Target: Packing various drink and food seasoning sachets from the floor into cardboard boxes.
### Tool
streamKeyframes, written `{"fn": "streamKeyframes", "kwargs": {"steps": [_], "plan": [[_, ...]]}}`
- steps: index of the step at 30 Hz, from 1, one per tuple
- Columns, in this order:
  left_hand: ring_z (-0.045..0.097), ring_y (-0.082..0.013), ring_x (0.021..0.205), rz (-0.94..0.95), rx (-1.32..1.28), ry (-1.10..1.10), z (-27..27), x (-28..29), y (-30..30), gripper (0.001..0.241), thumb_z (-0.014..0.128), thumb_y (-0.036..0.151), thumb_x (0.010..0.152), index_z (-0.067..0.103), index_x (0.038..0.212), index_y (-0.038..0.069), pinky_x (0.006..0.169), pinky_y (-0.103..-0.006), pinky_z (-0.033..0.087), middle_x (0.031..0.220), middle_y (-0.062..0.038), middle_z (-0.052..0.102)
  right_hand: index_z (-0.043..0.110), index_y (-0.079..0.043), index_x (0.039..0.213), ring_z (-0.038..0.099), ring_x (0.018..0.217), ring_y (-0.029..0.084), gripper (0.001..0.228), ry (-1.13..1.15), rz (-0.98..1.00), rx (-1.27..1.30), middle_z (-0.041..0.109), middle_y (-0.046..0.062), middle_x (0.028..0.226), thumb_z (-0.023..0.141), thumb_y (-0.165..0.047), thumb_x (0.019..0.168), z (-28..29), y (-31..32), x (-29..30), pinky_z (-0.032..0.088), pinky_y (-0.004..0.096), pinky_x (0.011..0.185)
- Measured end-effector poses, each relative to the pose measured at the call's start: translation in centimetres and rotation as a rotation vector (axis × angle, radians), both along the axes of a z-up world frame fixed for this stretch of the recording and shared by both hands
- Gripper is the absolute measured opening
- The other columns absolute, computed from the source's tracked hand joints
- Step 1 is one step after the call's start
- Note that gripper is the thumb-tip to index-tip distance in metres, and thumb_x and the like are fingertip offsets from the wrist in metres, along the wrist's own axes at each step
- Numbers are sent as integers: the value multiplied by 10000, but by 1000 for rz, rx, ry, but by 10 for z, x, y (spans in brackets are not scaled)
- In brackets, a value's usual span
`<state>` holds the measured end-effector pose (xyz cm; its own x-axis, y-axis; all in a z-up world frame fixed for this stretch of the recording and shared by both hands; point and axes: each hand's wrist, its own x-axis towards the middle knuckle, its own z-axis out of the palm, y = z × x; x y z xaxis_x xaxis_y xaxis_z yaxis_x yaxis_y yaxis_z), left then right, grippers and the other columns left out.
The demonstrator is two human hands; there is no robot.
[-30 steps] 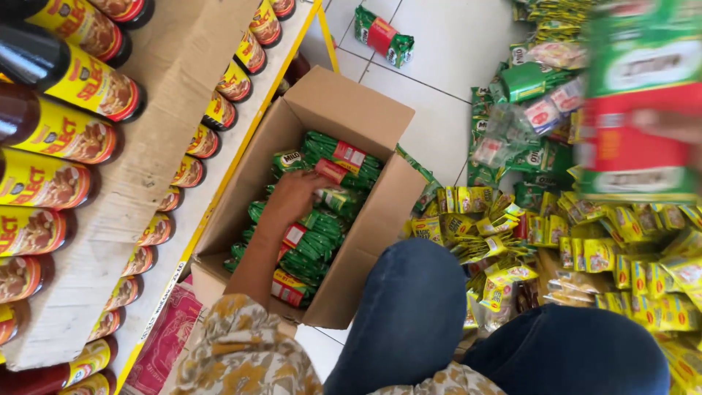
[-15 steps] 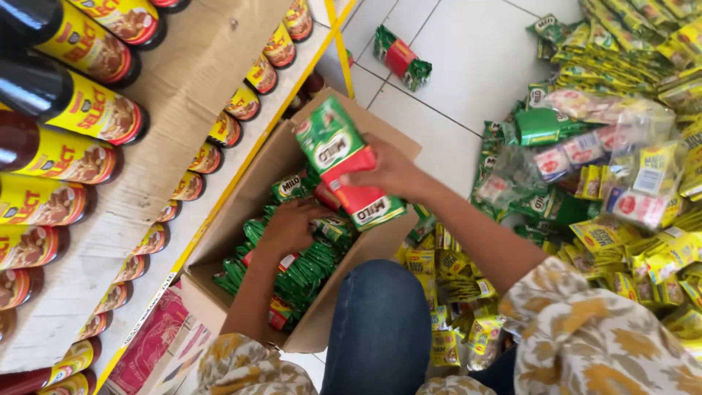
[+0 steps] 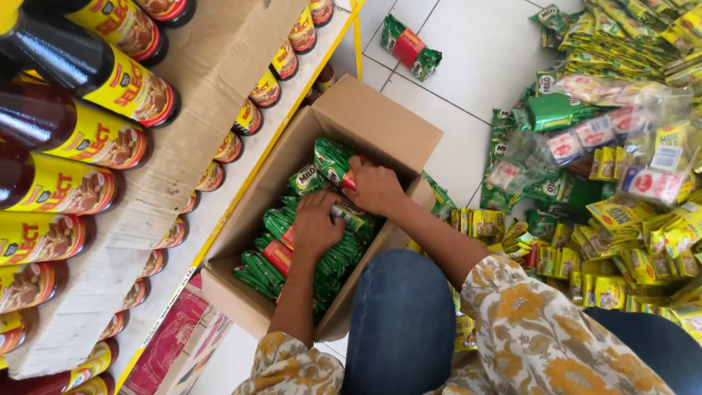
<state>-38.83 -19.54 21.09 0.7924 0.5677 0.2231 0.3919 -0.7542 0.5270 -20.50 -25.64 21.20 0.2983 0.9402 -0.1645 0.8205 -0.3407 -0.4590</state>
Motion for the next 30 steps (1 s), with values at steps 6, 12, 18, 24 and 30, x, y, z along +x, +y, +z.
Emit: {"fn": "streamKeyframes", "kwargs": {"steps": [6, 12, 18, 24, 30], "plan": [[593, -382, 1203, -4, -54, -81, -14, -7, 4, 378, 625, 136, 736, 646, 1109, 80, 1092, -480, 430, 1202, -152, 663, 496, -40, 1217, 738, 836, 397, 573, -124, 69, -2, 699, 233, 1039, 721, -453, 890, -6, -1, -9, 599, 520, 673], [442, -405, 1410, -24, 40, -6, -13, 8, 1, 483, 537, 348, 1021, 577, 1459, 149, 1162, -515, 335, 1562, -136, 489, 399, 12, 1456, 700, 980, 407, 728, -70, 55, 102, 643, 280, 1202, 631, -419, 918, -28, -17, -19, 597, 486, 763], [395, -375, 1479, 3, 126, 172, -31, 15, 4, 482, 438, 383, 1086, 536, 1520, 197, 1180, -515, 309, 1629, -68, 444, 397, 28, 1483, 681, 1050, 378, 627, -117, 44, 71, 612, 248, 1291, 531, -328, 983, -31, -26, -22, 590, 466, 796], [400, -383, 1458, -9, 199, 162, -36, 24, 7, 499, 452, 371, 1077, 532, 1530, 177, 1167, -510, 312, 1620, -91, 452, 654, -19, 1063, 693, 944, 320, 291, -251, 255, 298, 695, 147, 1038, 594, -264, 918, 33, -83, 27, 584, 441, 778], [425, -387, 1447, -40, 263, 148, -49, 29, 18, 513, 498, 365, 1068, 533, 1544, 178, 1152, -522, 329, 1611, -112, 461, 723, -64, 788, 650, 719, 347, 384, -230, 50, 298, 681, 147, 757, 657, -349, 1037, 100, -220, 150, 527, 467, 668]]}}
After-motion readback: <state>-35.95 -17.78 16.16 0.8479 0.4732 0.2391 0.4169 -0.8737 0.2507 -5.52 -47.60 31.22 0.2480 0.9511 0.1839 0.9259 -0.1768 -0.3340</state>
